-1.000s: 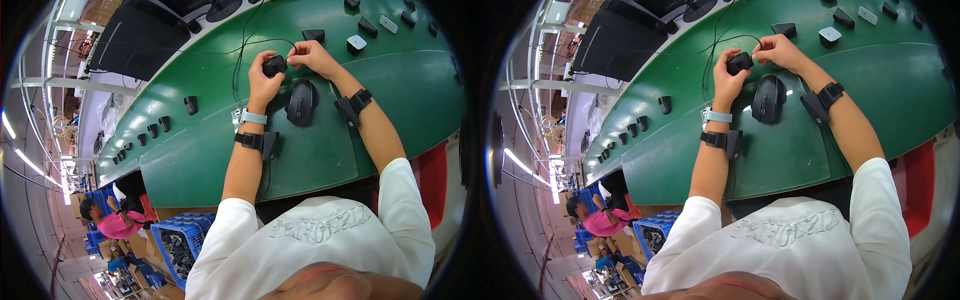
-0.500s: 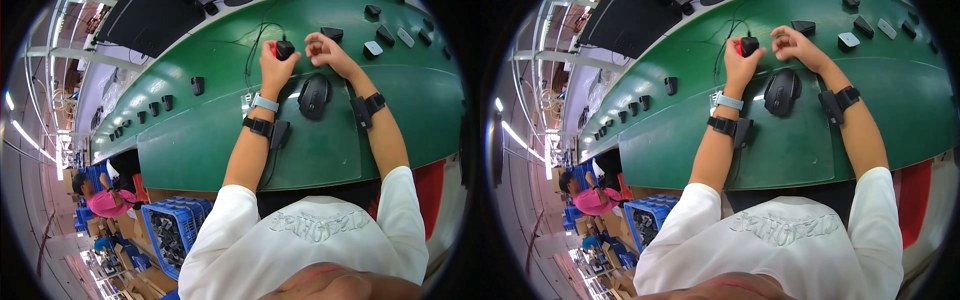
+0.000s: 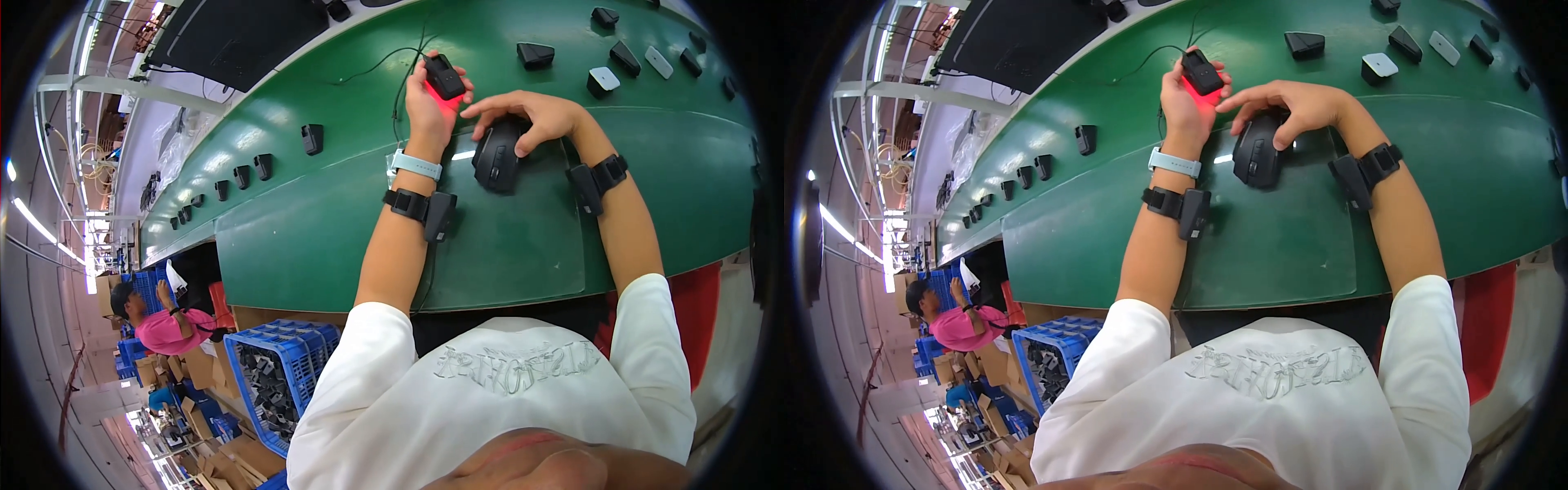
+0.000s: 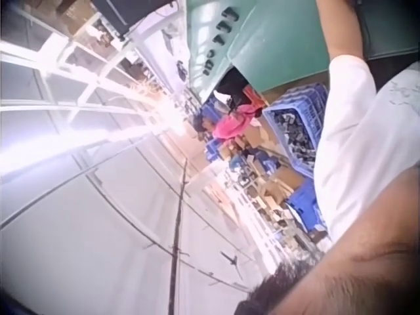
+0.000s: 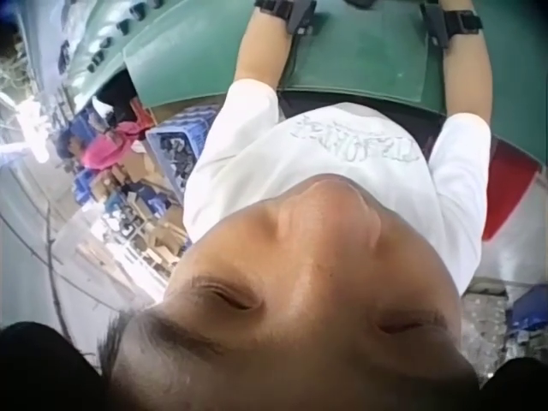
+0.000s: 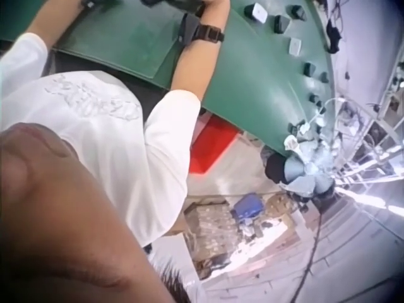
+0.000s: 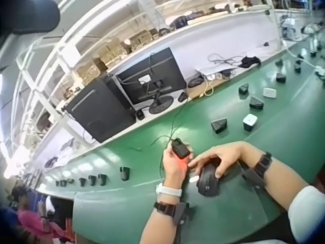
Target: The person tests a charging dock by plugging in a cable, placing a mouse onto the dock, and observing the light before setting them aside.
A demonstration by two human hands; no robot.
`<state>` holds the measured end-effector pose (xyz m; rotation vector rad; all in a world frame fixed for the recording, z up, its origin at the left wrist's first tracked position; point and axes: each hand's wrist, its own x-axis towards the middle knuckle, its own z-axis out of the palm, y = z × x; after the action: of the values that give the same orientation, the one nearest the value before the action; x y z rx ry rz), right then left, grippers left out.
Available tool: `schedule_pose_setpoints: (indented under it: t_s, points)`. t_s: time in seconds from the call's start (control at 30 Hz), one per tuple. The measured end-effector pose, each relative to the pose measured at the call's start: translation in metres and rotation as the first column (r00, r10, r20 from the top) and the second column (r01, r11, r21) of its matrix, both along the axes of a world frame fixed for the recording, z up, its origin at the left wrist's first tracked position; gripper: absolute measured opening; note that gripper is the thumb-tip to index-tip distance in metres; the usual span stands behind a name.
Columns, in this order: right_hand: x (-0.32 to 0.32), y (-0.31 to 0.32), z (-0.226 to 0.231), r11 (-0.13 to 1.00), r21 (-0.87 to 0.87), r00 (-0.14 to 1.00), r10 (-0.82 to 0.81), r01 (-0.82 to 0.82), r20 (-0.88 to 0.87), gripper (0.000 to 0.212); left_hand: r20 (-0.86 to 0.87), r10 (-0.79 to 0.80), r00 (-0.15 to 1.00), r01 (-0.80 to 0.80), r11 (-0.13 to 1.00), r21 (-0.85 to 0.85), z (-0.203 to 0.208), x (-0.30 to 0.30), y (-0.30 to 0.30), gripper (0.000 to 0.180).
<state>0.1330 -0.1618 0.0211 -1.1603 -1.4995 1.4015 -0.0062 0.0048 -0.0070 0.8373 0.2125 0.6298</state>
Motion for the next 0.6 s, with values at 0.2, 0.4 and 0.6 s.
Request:
schedule_pose_setpoints:
  t_s: [0.2, 0.4, 0.6]
  points:
    - [0.000, 0.001, -0.004, 0.994, 0.103, 0.993, 0.035, -0.047, 0.114, 0.100, 0.039, 0.015, 0.999, -0.012, 0.995, -0.095, -0.003, 0.002, 0.003, 0.042]
    - [0.011, 0.002, -0.017, 0.955, 0.091, 0.960, -0.280, 0.281, -0.027, 0.083, -0.031, 0.046, 0.998, -0.045, 0.999, 0.027, -0.008, 0.001, 0.006, 0.033]
    - [0.021, 0.010, -0.036, 0.693, -0.116, 0.527, -0.635, 0.712, -0.565, 0.052, -0.092, 0.125, 0.988, -0.110, 0.981, 0.159, -0.003, 0.006, -0.004, 0.035]
